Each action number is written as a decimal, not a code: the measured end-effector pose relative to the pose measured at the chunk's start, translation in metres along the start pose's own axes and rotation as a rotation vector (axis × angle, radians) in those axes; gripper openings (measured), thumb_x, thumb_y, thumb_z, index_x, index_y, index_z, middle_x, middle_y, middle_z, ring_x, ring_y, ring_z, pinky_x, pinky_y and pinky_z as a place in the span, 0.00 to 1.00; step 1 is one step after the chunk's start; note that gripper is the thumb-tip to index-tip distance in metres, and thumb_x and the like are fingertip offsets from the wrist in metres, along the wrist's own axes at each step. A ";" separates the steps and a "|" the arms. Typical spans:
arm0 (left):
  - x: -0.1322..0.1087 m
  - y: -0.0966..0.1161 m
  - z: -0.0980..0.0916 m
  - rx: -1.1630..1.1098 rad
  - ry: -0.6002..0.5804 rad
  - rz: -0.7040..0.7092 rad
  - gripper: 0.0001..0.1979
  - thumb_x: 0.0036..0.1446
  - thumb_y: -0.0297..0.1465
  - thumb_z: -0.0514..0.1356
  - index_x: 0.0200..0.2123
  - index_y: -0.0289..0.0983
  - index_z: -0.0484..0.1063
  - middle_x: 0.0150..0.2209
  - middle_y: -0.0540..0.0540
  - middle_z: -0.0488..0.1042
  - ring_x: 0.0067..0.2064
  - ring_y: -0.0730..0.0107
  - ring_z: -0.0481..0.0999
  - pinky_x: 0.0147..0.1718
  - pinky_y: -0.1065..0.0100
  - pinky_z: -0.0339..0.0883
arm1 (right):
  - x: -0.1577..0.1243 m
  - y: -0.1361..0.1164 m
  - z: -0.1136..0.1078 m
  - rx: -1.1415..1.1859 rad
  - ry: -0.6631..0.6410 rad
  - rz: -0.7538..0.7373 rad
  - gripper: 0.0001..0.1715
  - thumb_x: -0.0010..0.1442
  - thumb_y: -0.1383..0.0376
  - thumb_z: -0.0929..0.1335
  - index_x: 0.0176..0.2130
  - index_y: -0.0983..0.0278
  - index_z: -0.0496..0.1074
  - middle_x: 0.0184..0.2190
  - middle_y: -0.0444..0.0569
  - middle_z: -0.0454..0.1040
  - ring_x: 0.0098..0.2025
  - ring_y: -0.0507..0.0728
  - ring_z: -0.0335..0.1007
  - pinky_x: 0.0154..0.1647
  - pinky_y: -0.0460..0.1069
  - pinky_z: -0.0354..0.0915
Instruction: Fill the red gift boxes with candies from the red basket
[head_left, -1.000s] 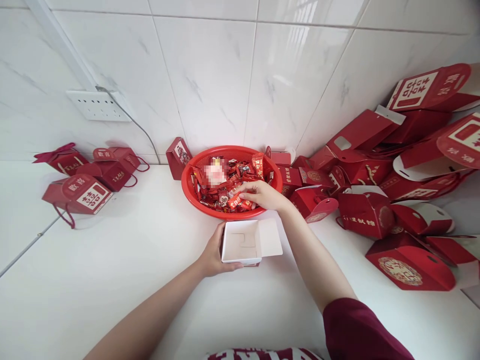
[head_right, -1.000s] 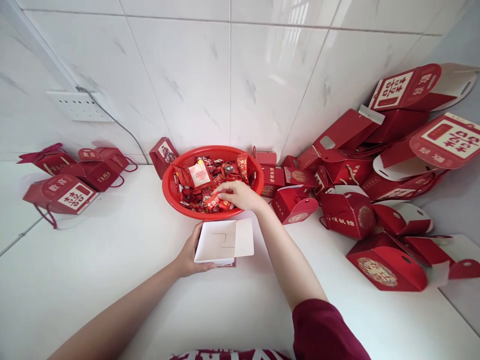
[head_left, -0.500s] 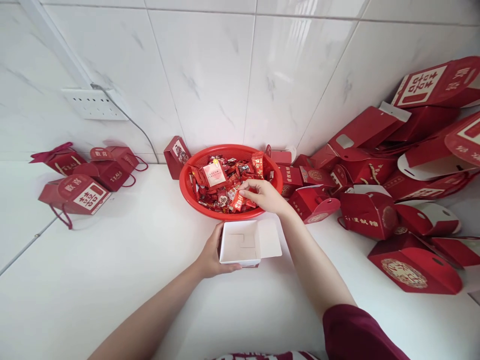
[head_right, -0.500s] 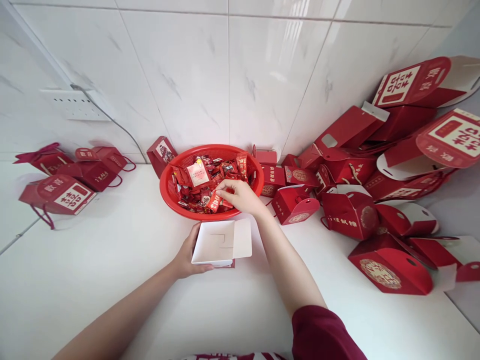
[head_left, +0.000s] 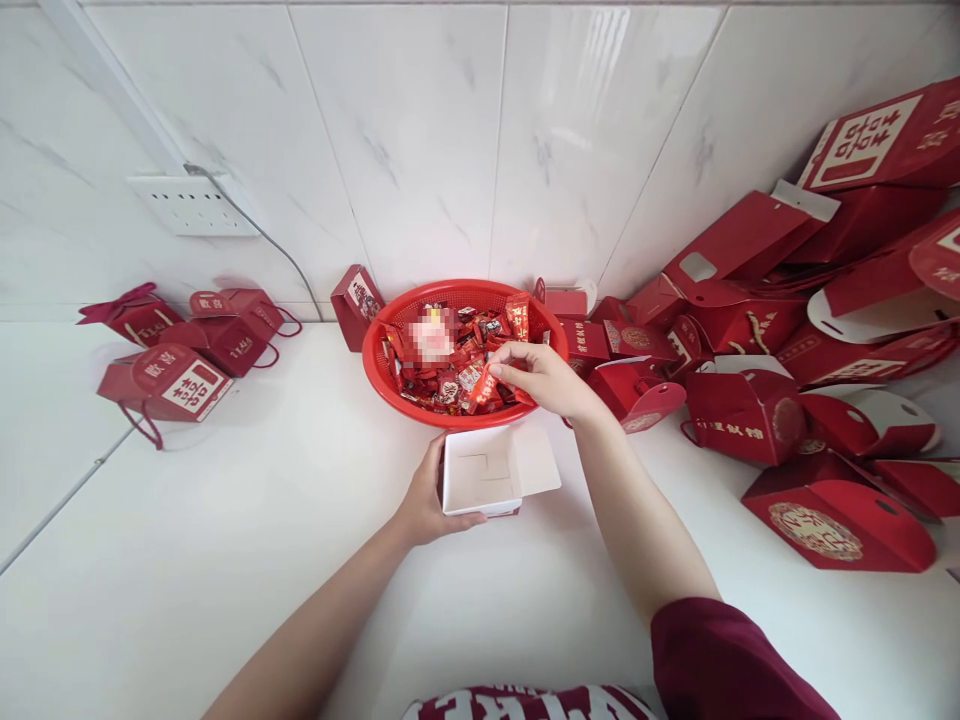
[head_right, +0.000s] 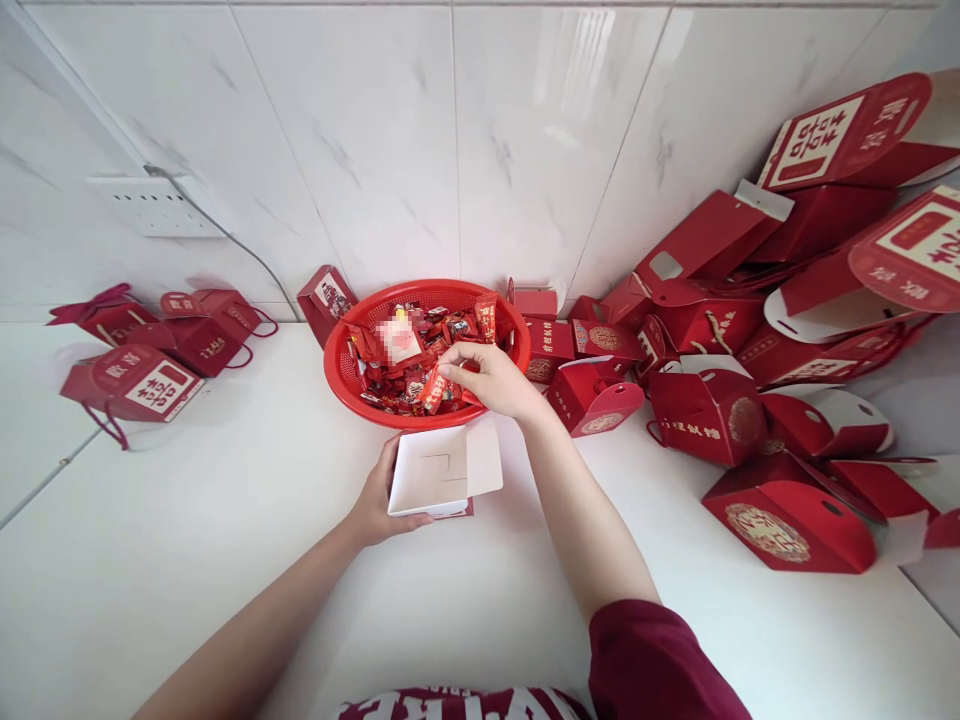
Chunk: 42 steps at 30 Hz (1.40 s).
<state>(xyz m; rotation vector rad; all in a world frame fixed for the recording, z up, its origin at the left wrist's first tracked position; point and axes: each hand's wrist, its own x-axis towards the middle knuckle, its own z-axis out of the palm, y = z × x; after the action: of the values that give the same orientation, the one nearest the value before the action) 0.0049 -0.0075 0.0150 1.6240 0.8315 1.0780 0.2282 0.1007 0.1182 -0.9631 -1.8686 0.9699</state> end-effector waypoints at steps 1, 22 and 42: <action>0.000 0.000 0.000 -0.012 -0.003 -0.007 0.51 0.42 0.39 0.74 0.65 0.40 0.52 0.62 0.35 0.62 0.63 0.42 0.64 0.60 0.44 0.60 | -0.003 -0.005 -0.004 0.061 -0.068 -0.007 0.13 0.63 0.57 0.67 0.37 0.64 0.74 0.37 0.48 0.78 0.40 0.55 0.73 0.46 0.50 0.67; 0.002 0.001 -0.002 -0.020 -0.024 -0.009 0.52 0.42 0.39 0.74 0.65 0.41 0.50 0.62 0.36 0.63 0.63 0.42 0.64 0.61 0.43 0.60 | 0.046 0.003 0.036 -0.468 -0.357 0.009 0.22 0.65 0.75 0.59 0.49 0.63 0.76 0.51 0.50 0.77 0.53 0.57 0.73 0.56 0.49 0.64; 0.002 0.002 -0.002 0.020 -0.018 -0.005 0.52 0.42 0.42 0.74 0.65 0.40 0.51 0.61 0.36 0.63 0.63 0.42 0.64 0.61 0.43 0.61 | 0.080 0.019 0.048 -0.434 -0.437 0.076 0.07 0.52 0.72 0.75 0.35 0.66 0.80 0.29 0.46 0.79 0.31 0.55 0.74 0.36 0.47 0.66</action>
<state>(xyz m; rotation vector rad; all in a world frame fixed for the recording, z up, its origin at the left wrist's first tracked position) 0.0041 -0.0052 0.0179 1.6449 0.8368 1.0530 0.1598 0.1659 0.1072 -1.1449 -2.4961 0.8853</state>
